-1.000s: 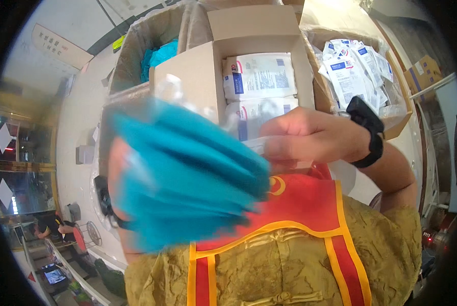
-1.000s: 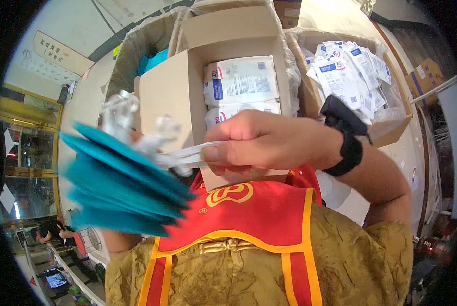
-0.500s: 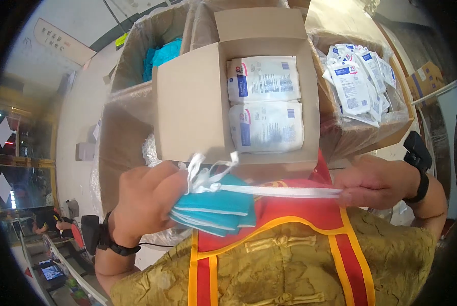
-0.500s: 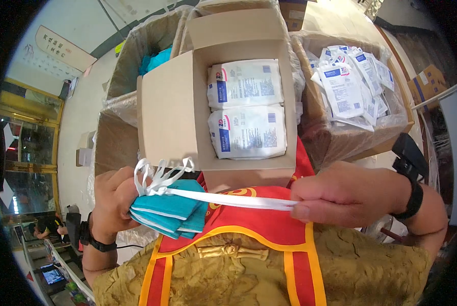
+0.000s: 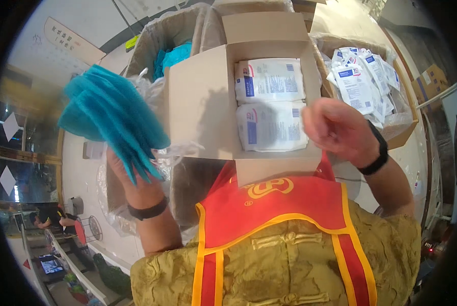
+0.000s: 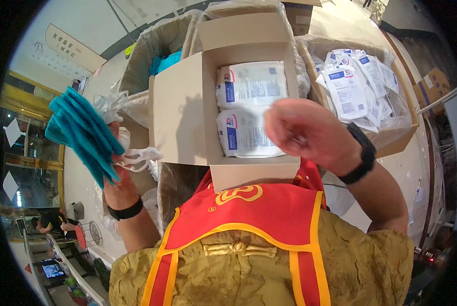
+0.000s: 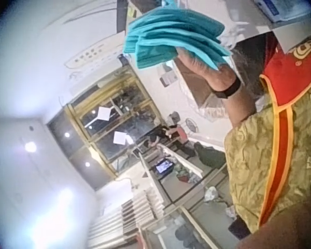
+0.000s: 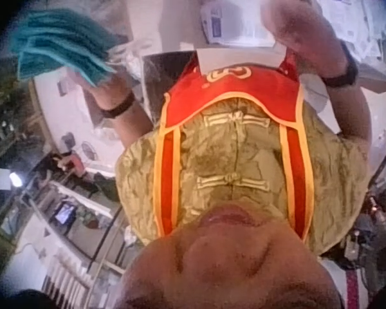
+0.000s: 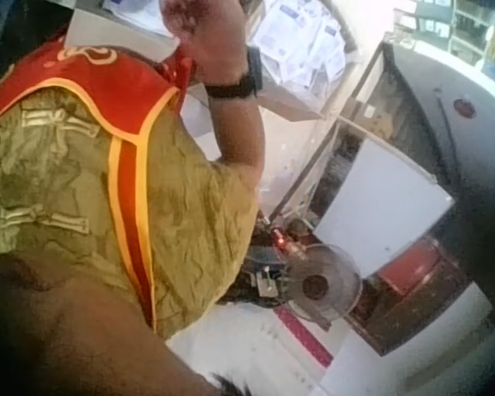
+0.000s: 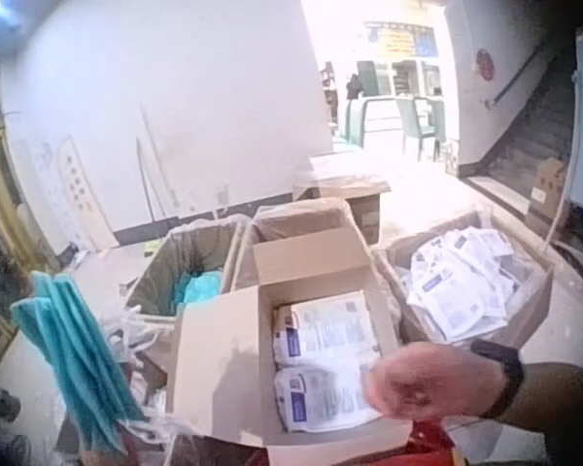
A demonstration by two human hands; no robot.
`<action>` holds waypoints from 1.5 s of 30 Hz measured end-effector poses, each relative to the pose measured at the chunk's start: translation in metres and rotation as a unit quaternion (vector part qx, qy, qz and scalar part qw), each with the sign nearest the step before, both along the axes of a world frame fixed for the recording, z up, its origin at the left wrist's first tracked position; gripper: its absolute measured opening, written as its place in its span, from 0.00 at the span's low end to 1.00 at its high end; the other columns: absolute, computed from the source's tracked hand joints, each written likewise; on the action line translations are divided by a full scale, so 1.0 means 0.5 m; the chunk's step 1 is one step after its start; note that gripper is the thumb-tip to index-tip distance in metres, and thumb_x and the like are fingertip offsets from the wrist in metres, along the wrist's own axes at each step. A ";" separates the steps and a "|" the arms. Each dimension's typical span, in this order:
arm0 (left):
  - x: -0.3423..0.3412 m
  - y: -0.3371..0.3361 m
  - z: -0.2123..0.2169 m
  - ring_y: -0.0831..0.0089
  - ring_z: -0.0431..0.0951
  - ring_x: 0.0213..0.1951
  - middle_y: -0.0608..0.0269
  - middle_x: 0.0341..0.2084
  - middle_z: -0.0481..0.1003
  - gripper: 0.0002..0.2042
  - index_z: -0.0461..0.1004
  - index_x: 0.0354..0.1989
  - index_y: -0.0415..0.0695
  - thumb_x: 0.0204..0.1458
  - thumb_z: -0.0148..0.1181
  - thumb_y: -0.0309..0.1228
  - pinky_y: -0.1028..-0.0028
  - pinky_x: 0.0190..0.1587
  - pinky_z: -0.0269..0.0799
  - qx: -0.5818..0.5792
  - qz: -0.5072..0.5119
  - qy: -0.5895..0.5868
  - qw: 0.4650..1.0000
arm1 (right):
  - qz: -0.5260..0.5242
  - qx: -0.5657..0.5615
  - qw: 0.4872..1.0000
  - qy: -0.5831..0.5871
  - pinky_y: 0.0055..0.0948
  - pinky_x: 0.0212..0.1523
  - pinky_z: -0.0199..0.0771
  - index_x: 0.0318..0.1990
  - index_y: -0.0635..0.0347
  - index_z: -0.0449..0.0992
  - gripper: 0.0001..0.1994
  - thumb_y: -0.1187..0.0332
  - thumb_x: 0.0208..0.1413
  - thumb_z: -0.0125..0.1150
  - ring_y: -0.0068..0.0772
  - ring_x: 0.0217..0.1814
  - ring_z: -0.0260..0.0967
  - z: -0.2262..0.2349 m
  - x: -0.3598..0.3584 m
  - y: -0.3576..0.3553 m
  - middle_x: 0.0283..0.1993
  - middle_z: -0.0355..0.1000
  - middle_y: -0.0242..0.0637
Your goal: The recorder is taking face masks and individual packaging bags from larger containers and placing them into smaller cardboard boxes.
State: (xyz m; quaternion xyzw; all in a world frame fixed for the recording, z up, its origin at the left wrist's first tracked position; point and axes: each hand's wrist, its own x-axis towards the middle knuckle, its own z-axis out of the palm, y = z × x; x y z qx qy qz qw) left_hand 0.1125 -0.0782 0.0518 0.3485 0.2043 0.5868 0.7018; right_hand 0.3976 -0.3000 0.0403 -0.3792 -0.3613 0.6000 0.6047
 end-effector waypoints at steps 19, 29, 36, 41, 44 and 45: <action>0.155 -0.060 0.015 0.72 0.72 0.40 0.62 0.42 0.75 0.12 0.73 0.45 0.45 0.54 0.62 0.33 0.76 0.43 0.71 0.066 -0.282 -0.225 0.930 | 0.139 -0.088 0.986 0.039 0.14 0.15 0.49 0.38 0.61 0.78 0.25 0.45 0.63 0.49 0.10 0.20 0.57 -0.043 -0.157 0.150 0.28 0.71 0.26; 0.119 -0.081 -0.001 0.69 0.75 0.37 0.64 0.38 0.74 0.16 0.72 0.46 0.48 0.57 0.56 0.46 0.68 0.38 0.75 0.095 -0.103 -0.002 0.990 | 0.200 -0.043 0.958 -0.200 0.15 0.26 0.60 0.41 0.59 0.77 0.17 0.53 0.61 0.58 0.12 0.28 0.62 0.027 -0.165 0.156 0.32 0.72 0.24; 0.164 -0.118 0.044 0.71 0.76 0.46 0.61 0.48 0.73 0.25 0.63 0.59 0.44 0.57 0.62 0.39 0.65 0.50 0.75 -0.018 -0.217 -0.226 0.949 | 0.098 -0.075 0.986 0.112 0.24 0.18 0.60 0.36 0.65 0.71 0.17 0.57 0.65 0.48 0.26 0.22 0.63 -0.097 -0.194 0.103 0.26 0.68 0.39; 0.132 -0.092 0.056 0.69 0.76 0.49 0.61 0.48 0.73 0.25 0.63 0.59 0.43 0.56 0.62 0.37 0.65 0.53 0.75 0.016 -0.226 -0.265 0.937 | 0.171 -0.018 0.984 0.042 0.22 0.18 0.58 0.31 0.67 0.70 0.20 0.55 0.63 0.53 0.24 0.21 0.61 -0.057 -0.208 0.137 0.26 0.66 0.39; 0.098 -0.054 0.064 0.69 0.76 0.48 0.61 0.49 0.73 0.25 0.62 0.59 0.43 0.57 0.61 0.39 0.65 0.51 0.76 0.022 -0.232 -0.261 0.937 | 0.192 -0.028 0.981 0.011 0.21 0.18 0.57 0.29 0.67 0.69 0.21 0.53 0.62 0.54 0.24 0.22 0.61 -0.041 -0.213 0.144 0.26 0.65 0.39; 0.092 -0.048 0.067 0.69 0.76 0.48 0.61 0.49 0.73 0.25 0.62 0.59 0.44 0.57 0.61 0.40 0.64 0.51 0.76 0.033 -0.250 -0.254 0.934 | 0.184 -0.027 0.982 0.034 0.21 0.17 0.57 0.29 0.67 0.70 0.20 0.55 0.61 0.54 0.24 0.20 0.60 -0.046 -0.205 0.144 0.27 0.65 0.39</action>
